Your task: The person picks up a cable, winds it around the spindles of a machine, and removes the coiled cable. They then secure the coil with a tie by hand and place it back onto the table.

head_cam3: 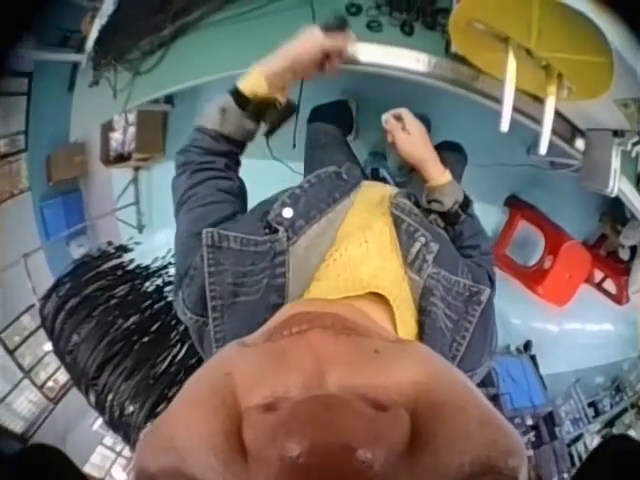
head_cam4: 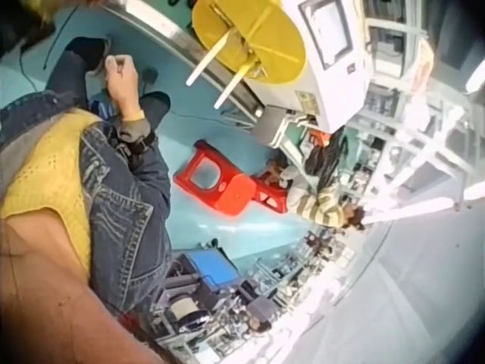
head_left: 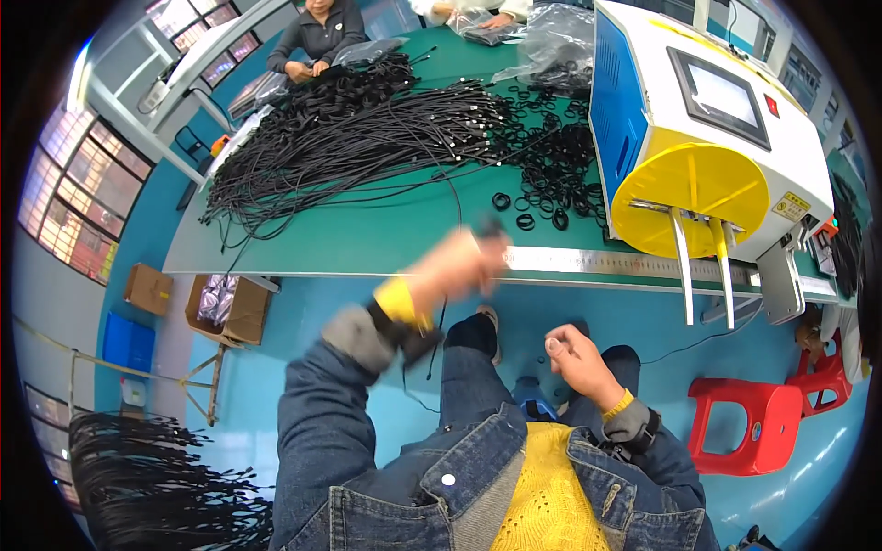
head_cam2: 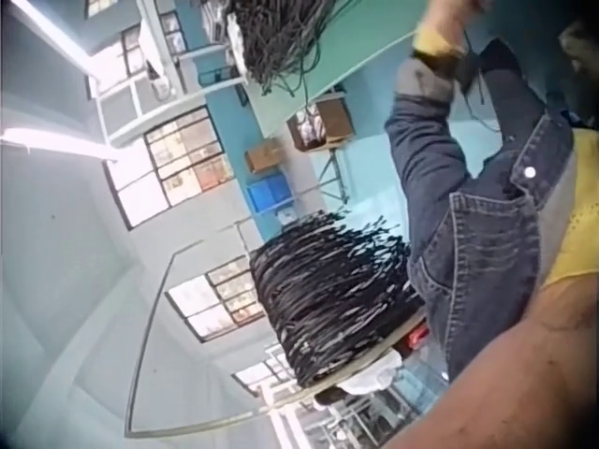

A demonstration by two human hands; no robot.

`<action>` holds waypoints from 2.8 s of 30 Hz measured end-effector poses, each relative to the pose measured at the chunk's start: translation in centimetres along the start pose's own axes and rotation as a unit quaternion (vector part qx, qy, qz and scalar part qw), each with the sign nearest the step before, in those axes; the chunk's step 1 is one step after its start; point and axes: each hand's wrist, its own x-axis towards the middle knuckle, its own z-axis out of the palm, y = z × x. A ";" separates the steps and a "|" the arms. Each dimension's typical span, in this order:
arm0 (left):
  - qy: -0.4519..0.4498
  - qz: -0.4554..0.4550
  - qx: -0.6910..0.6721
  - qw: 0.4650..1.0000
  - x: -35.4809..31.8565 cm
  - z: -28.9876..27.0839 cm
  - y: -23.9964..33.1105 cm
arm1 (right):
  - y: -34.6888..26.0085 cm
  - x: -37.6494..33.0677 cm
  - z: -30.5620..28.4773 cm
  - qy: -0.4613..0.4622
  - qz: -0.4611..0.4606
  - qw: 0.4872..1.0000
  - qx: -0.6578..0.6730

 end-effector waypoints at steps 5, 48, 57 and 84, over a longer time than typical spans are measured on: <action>0.280 0.132 -0.327 0.893 9.7 -18.4 6.1 | 1.2 -0.8 0.0 -0.079 0.039 0.996 -0.033; -0.082 0.197 -0.073 0.974 -14.5 3.1 -8.5 | -12.6 2.2 5.9 -0.399 -0.076 0.850 0.336; 0.063 0.087 -0.383 0.918 -9.6 4.2 -2.7 | -1.6 -3.0 5.3 -0.288 -0.218 0.878 -0.316; -0.249 0.044 0.053 0.966 -10.1 7.0 6.2 | -8.4 -10.2 -9.8 0.362 -0.489 0.664 -0.435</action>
